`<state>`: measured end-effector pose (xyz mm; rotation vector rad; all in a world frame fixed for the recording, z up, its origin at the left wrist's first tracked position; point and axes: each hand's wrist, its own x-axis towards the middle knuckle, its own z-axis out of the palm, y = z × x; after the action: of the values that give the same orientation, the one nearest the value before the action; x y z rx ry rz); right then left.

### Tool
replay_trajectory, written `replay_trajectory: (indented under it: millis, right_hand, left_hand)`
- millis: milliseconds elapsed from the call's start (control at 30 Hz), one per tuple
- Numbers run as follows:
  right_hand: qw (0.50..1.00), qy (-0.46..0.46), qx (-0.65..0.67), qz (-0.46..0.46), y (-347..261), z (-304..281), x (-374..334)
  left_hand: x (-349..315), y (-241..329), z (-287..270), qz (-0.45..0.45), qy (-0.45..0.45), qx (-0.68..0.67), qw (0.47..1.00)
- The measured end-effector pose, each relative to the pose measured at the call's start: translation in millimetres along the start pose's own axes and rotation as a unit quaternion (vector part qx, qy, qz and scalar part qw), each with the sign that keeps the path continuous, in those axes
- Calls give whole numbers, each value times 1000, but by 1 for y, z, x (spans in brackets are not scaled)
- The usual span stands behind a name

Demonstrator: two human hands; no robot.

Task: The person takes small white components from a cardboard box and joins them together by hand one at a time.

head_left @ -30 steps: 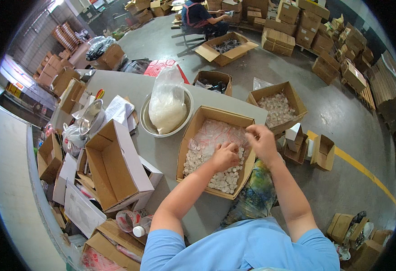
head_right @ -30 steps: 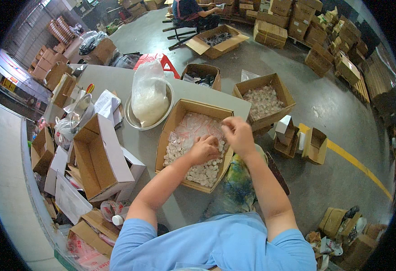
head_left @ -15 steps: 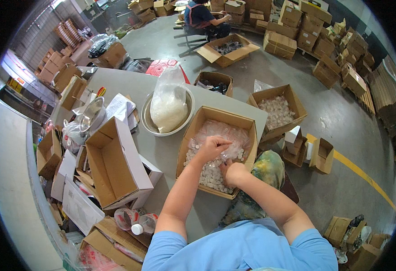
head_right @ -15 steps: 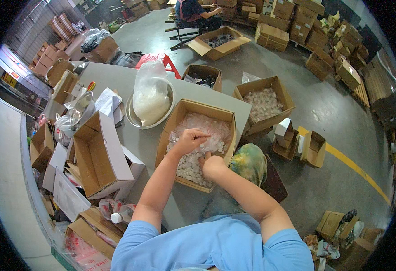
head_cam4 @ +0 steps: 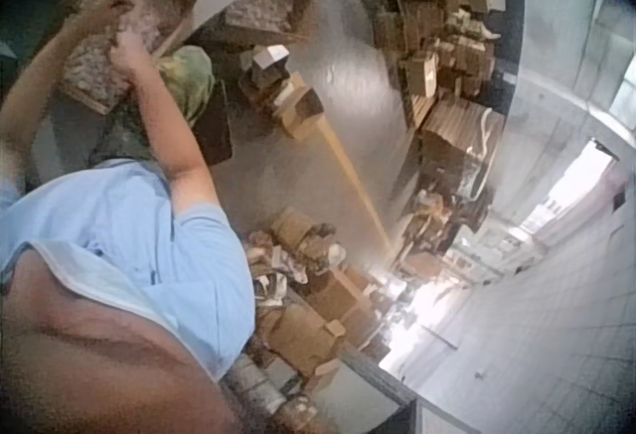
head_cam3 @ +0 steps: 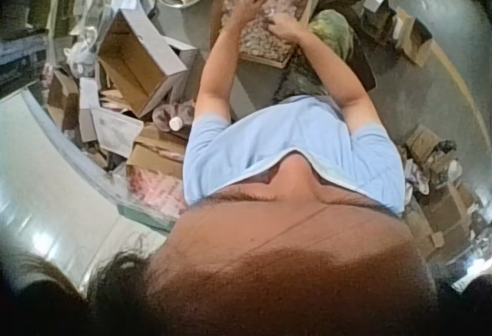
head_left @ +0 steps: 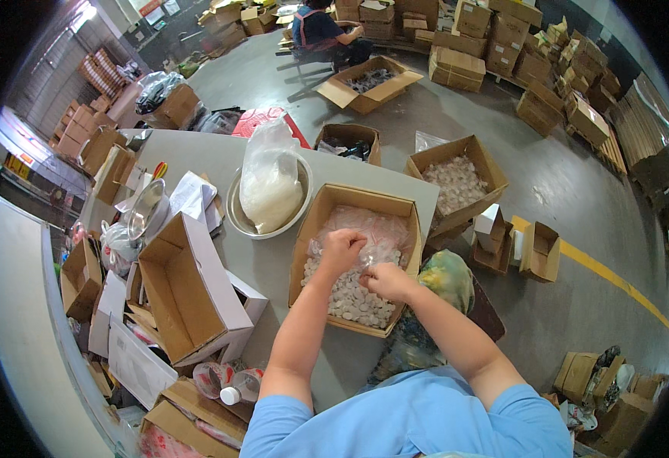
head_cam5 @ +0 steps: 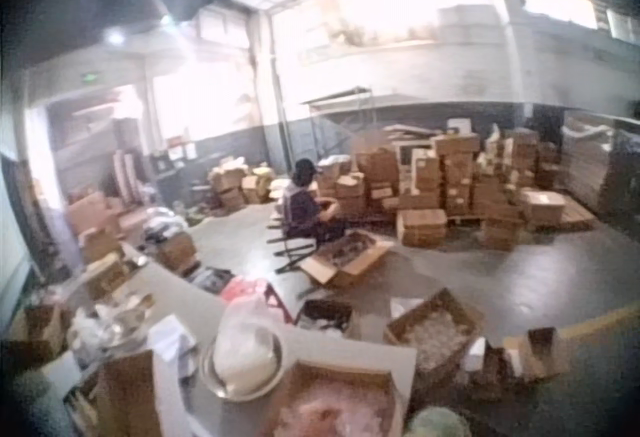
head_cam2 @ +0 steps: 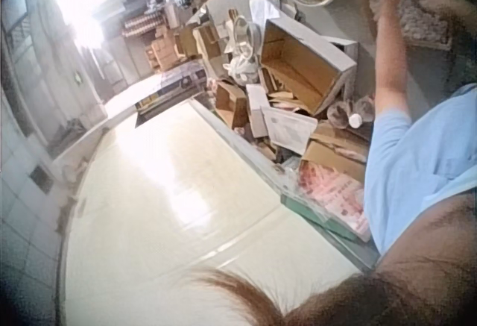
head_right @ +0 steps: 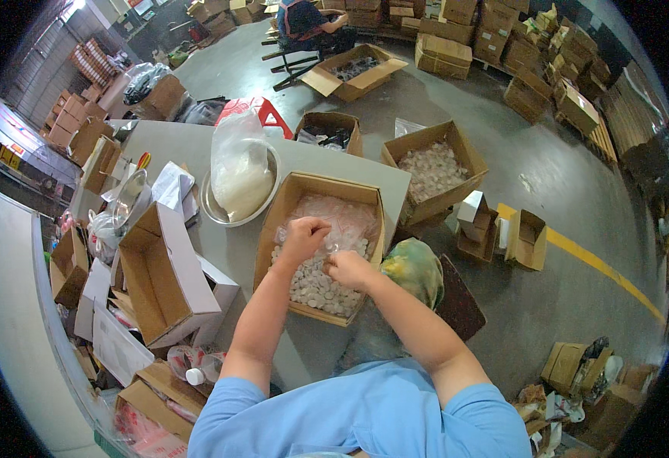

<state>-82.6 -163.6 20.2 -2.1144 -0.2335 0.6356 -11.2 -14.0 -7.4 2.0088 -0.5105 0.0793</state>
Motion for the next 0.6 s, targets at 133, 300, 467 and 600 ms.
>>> replay_trajectory:
  millis: [133, 300, 467, 600]
  right_hand:
    - [889, -113, 428, 117, -4, -19, -3]
    - [838, -173, 507, 99, -14, -31, -10]
    - [824, -217, 520, 65, -15, -32, -12]
    - [808, -242, 533, 64, -12, -31, -12]
  left_hand:
    - [1, -3, -6, -72, 3, 26, 997]
    - [3, 0, -8, -92, 22, -31, 995]
    - [4, -9, 2, -3, 63, -76, 995]
    - [1, -6, -1, -85, 5, -89, 992]
